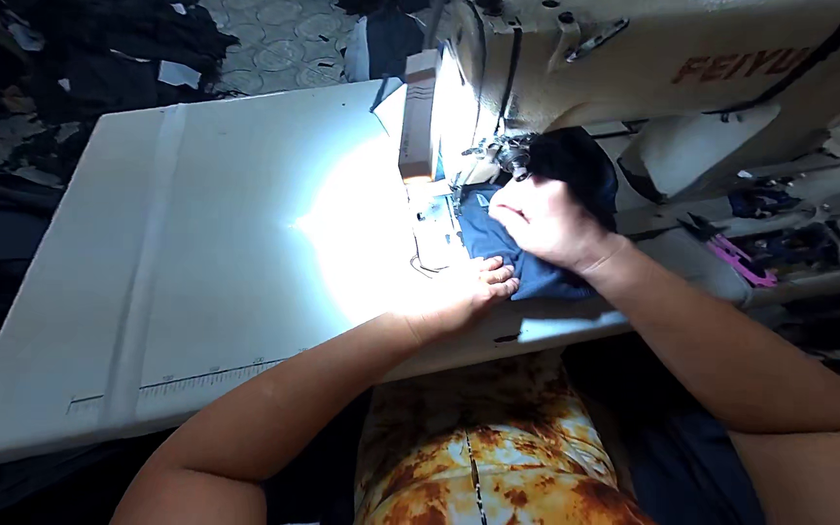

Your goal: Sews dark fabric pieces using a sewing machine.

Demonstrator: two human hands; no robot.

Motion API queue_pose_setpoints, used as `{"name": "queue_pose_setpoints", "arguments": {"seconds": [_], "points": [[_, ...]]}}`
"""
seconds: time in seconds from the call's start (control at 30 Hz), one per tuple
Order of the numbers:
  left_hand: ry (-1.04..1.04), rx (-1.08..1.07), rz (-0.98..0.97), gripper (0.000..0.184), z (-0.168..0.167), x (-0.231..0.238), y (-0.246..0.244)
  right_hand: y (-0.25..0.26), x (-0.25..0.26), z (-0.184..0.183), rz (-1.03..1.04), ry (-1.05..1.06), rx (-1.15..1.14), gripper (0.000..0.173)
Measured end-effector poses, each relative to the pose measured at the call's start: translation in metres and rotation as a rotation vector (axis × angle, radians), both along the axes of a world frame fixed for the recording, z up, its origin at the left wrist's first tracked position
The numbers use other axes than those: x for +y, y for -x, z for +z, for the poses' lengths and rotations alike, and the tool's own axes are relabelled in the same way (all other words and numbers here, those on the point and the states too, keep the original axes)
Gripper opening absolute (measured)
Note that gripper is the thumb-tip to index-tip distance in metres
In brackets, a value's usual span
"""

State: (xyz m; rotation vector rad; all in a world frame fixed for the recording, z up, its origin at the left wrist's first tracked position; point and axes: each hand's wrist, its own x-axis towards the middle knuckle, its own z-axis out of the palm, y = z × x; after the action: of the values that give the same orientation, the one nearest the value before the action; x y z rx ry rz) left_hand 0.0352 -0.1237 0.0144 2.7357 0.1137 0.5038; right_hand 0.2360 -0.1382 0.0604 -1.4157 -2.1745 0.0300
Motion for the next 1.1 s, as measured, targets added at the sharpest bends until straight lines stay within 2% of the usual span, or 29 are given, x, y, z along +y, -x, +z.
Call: {"name": "queue_pose_setpoints", "arguments": {"seconds": [0.03,0.1,0.2,0.27,0.33,0.37,0.43,0.53,0.57,0.6,0.67,0.77,0.83,0.87,0.9,1.0,1.07,1.1], "points": [[0.02,-0.001,-0.005,0.033,-0.001,0.0,0.0,-0.015,-0.007,0.0,0.039,-0.133,0.044,0.021],[0.062,0.008,-0.01,0.034,-0.003,0.001,0.001,-0.056,-0.024,0.003,0.152,-0.201,0.058,0.023],[0.071,0.015,-0.009,0.037,-0.001,0.002,0.001,-0.103,-0.053,0.0,0.236,0.02,-0.015,0.039],[0.074,0.01,0.0,0.036,0.0,0.002,0.001,-0.112,-0.066,0.002,0.212,0.162,-0.133,0.058],[0.074,-0.005,0.001,0.036,-0.003,0.003,0.001,-0.112,-0.075,0.003,0.191,0.219,-0.226,0.066],[0.069,-0.002,-0.004,0.036,-0.002,0.004,0.001,-0.113,-0.076,0.001,0.189,0.171,-0.236,0.059],[0.057,0.027,-0.008,0.035,0.001,0.005,0.002,-0.115,-0.075,-0.005,0.21,0.041,-0.218,0.032],[0.059,0.036,-0.009,0.034,0.004,0.005,0.004,-0.096,-0.09,0.009,0.183,-0.011,-0.361,0.016],[0.047,0.029,-0.007,0.034,0.004,0.004,0.004,-0.078,-0.102,0.02,0.107,0.041,-0.448,0.011],[0.019,0.012,0.0,0.033,0.003,0.002,0.005,-0.054,-0.119,0.035,-0.013,0.181,-0.531,0.009],[-0.102,0.008,0.029,0.031,0.004,-0.009,0.006,0.002,-0.153,0.059,-0.227,0.557,-0.668,0.012],[-0.288,-0.038,0.05,0.025,0.003,-0.044,0.008,0.056,-0.176,0.072,-0.198,0.943,-0.722,0.015],[-0.327,-0.047,0.088,0.023,0.0,-0.07,0.008,0.068,-0.175,0.074,-0.158,1.003,-0.731,0.016],[-0.331,-0.061,0.129,0.021,-0.003,-0.08,0.008,0.071,-0.173,0.076,-0.142,0.975,-0.706,0.022],[-0.331,-0.093,0.178,0.019,-0.006,-0.088,0.007,0.072,-0.171,0.075,-0.127,0.856,-0.644,0.025],[-0.342,-0.241,0.322,0.009,-0.011,-0.101,0.005,0.071,-0.142,0.051,-0.012,0.325,-0.319,0.01],[-0.385,-0.328,0.407,0.007,-0.021,-0.105,0.0,0.066,-0.101,0.026,0.072,0.15,-0.242,0.008],[-0.396,-0.332,0.438,0.011,-0.026,-0.107,-0.003,0.061,-0.085,0.013,0.048,0.131,-0.271,0.015]]}}
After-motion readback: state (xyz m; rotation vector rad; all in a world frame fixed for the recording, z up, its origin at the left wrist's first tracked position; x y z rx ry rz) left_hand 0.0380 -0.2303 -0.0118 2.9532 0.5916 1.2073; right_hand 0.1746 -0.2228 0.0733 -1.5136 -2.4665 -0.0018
